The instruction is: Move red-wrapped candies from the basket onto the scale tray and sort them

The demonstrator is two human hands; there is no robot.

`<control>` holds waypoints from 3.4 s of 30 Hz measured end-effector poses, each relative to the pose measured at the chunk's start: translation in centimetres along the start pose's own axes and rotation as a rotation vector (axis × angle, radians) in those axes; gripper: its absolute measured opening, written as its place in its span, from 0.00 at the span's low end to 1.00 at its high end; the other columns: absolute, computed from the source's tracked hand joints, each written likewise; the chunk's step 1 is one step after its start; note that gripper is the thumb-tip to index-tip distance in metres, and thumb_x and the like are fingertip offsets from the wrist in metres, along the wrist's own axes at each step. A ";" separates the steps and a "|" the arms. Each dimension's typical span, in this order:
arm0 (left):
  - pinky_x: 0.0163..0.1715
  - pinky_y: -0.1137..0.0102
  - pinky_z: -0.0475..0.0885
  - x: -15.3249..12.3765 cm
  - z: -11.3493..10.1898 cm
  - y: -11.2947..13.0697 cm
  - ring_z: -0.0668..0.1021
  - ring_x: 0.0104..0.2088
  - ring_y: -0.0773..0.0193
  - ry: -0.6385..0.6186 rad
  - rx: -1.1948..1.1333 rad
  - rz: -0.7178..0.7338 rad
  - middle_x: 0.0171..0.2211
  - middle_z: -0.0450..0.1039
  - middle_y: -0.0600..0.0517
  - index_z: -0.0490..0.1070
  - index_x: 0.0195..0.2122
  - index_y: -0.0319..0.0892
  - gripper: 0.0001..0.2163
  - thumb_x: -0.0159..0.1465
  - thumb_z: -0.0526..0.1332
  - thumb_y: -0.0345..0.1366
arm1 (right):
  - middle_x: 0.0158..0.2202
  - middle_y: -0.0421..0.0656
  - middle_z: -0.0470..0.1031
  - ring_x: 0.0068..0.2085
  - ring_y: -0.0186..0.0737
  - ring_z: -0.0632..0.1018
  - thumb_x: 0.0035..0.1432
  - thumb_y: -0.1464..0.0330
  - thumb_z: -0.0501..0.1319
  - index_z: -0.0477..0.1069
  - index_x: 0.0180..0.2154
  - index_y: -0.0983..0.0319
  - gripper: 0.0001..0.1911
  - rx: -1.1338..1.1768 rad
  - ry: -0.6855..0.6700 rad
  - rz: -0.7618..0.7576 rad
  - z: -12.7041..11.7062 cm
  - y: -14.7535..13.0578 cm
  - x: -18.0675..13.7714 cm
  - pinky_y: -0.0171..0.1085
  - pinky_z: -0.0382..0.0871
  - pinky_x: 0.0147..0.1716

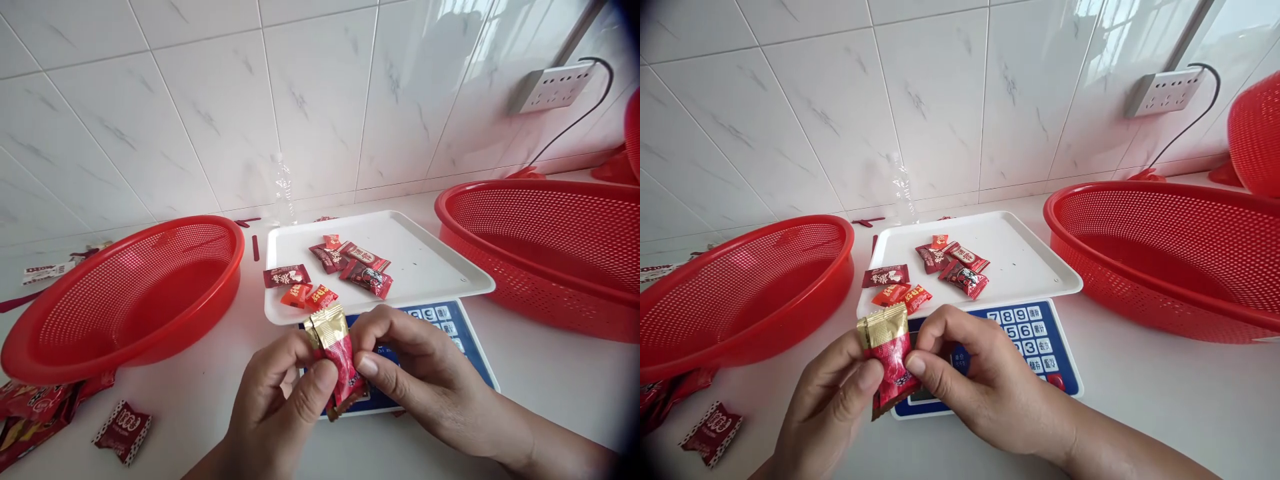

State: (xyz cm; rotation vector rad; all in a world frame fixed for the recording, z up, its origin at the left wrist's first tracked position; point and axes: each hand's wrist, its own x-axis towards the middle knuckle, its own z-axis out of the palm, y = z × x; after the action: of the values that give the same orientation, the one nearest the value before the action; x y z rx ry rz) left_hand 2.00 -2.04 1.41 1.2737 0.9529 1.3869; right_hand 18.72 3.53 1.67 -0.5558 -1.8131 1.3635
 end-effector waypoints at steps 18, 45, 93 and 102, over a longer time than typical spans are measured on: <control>0.30 0.70 0.70 -0.2 0.9 0.5 0.73 0.26 0.62 0.098 0.257 0.075 0.25 0.74 0.50 0.79 0.31 0.44 0.12 0.65 0.58 0.42 | 0.31 0.40 0.76 0.30 0.33 0.77 0.55 0.69 0.65 0.65 0.35 0.58 0.09 -0.377 0.047 -0.241 -0.1 -0.4 0.3 0.32 0.73 0.30; 0.25 0.71 0.70 -0.5 1.6 0.5 0.75 0.23 0.64 0.065 0.292 0.269 0.29 0.79 0.52 0.82 0.41 0.52 0.10 0.65 0.60 0.40 | 0.26 0.40 0.74 0.25 0.31 0.74 0.62 0.62 0.60 0.70 0.28 0.60 0.11 0.027 0.049 -0.081 -0.5 -1.2 0.0 0.31 0.71 0.23; 0.42 0.65 0.73 -0.4 -0.5 -0.2 0.76 0.45 0.54 -0.140 -0.109 0.101 0.42 0.76 0.49 0.78 0.46 0.50 0.11 0.67 0.57 0.37 | 0.26 0.36 0.74 0.27 0.24 0.72 0.57 0.72 0.66 0.74 0.31 0.63 0.02 0.682 -0.111 0.237 -1.1 -0.8 0.8 0.24 0.68 0.27; 0.34 0.70 0.76 0.0 0.7 -0.7 0.79 0.37 0.62 -0.065 -0.020 0.183 0.41 0.74 0.52 0.69 0.50 0.54 0.15 0.62 0.65 0.37 | 0.27 0.35 0.74 0.26 0.22 0.73 0.57 0.72 0.66 0.74 0.32 0.64 0.02 0.724 -0.152 0.259 -1.2 -0.2 0.8 0.24 0.68 0.27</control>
State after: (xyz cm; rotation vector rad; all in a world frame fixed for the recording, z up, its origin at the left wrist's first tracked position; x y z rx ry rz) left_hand 2.76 -1.94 0.86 1.4103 0.7928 1.4814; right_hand 19.19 4.77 2.27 -0.3008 -1.2411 2.1399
